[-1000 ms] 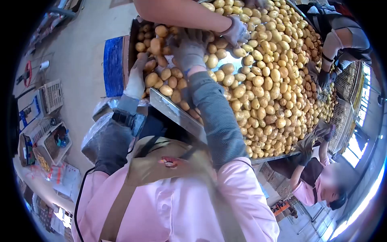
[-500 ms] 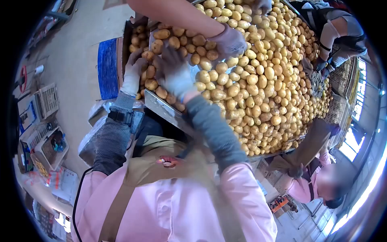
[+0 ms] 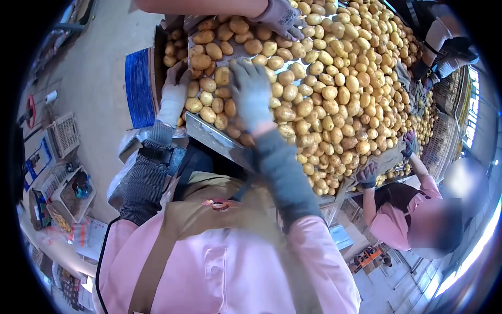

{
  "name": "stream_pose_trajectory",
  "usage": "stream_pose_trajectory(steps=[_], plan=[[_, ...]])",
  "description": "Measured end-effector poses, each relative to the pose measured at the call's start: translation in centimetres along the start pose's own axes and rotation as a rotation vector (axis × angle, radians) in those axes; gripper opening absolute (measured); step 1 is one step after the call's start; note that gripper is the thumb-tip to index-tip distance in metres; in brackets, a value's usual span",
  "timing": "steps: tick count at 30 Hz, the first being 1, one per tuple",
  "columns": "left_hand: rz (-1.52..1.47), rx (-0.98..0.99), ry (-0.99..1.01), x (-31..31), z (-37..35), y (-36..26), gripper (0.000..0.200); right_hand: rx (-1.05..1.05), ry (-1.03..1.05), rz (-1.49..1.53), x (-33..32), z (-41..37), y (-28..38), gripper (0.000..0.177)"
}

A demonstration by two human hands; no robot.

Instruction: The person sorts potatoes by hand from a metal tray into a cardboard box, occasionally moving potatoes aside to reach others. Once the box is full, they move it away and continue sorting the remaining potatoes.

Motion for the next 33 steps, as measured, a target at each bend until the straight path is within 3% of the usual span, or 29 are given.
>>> stream_pose_trajectory(steps=[2,4,5,6,8,9,10,11,12,13,14,15,16,17,18,19,21,23,26,28,30,32,33], plan=[[0.044,0.035,-0.044,0.8,-0.6,-1.6,0.052,-0.056,0.151,-0.199,4.8,3.4,-1.5,0.029],[0.109,0.090,-0.066,0.9,-1.2,-2.4,0.052,-0.050,0.437,-0.365,10.3,4.9,-2.9,0.025],[0.049,0.007,-0.062,0.3,-0.7,-1.2,0.049,-0.067,0.531,-0.382,10.9,5.3,-3.1,0.024],[-0.016,-0.076,-0.061,-0.4,0.1,0.2,0.046,-0.048,0.440,-0.304,9.8,5.6,-3.6,0.022],[-0.031,0.090,-0.294,-3.5,0.1,-0.5,0.039,-0.031,0.255,-0.141,7.2,6.4,-4.0,0.020],[-0.034,0.137,-0.273,-3.7,-0.1,-1.1,0.038,0.000,-0.104,0.074,2.2,5.3,-4.0,0.019],[-0.034,0.183,-0.253,-4.5,-1.3,-3.3,0.036,0.204,-0.191,0.283,-0.3,3.1,-5.3,0.018],[-0.032,0.226,-0.227,-4.9,-2.7,-5.2,0.035,0.553,-0.097,0.413,-1.8,0.1,-6.2,0.017],[0.051,0.344,-0.154,-4.1,-4.1,-7.3,0.033,0.835,-0.009,0.752,-1.9,-3.9,-7.1,0.017],[0.129,0.470,-0.076,-2.9,-5.6,-9.4,0.032,0.814,0.006,0.785,-3.8,-6.4,-6.5,0.009],[0.204,0.597,0.006,-1.4,-6.9,-11.1,0.030,0.186,0.244,0.043,-5.2,-8.3,-3.8,0.015],[0.422,0.745,0.023,1.1,-7.1,-10.8,0.032,0.118,0.234,0.061,-6.3,-11.1,-1.8,0.010],[0.568,0.698,0.067,3.3,-6.3,-10.1,0.035,0.049,0.225,0.079,-7.5,-13.8,0.3,0.009],[0.718,0.648,0.108,5.3,-5.7,-9.4,0.038,0.372,0.522,0.378,-7.1,-16.1,1.3,0.011],[0.869,0.594,0.148,7.0,-5.2,-8.5,0.041,0.545,0.503,0.652,-6.7,-20.2,1.3,0.013],[0.890,0.682,0.096,8.0,-5.1,-8.8,0.042,0.733,0.452,0.908,-6.3,-24.4,1.3,0.018],[0.995,0.562,0.077,9.9,-3.1,-9.1,0.042,1.027,0.274,1.215,-8.2,-27.0,2.6,0.023],[1.063,0.511,0.113,10.9,-2.4,-9.5,0.043,1.512,0.044,1.546,-8.9,-32.7,3.1,0.026],[1.092,0.593,0.258,10.7,-1.9,-11.0,0.042,1.413,0.051,1.521,-9.8,-37.9,2.4,0.030],[1.009,0.602,0.243,9.8,-5.1,-14.0,0.047,1.333,0.146,1.168,-12.3,-39.9,2.2,0.022],[0.886,0.867,0.273,11.5,-8.7,-14.6,0.046,1.614,0.251,1.242,-11.8,-49.6,2.7,0.022],[0.806,0.814,0.413,13.0,-10.8,-10.6,0.042,1.723,0.082,1.101,-11.8,-57.2,3.1,0.023],[0.739,0.844,0.373,12.0,-11.6,-10.2,0.041,1.785,-0.059,1.023,-11.5,-61.6,3.4,0.023]])
Point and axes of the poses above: each hand's wrist, its own z-axis towards the middle knuckle, its own x-axis out of the palm, y = z × x, the point moved 10 cm from there along z, towards the middle knuckle, and after that the axes turned 6 degrees about -x, right-handed, at the moved point
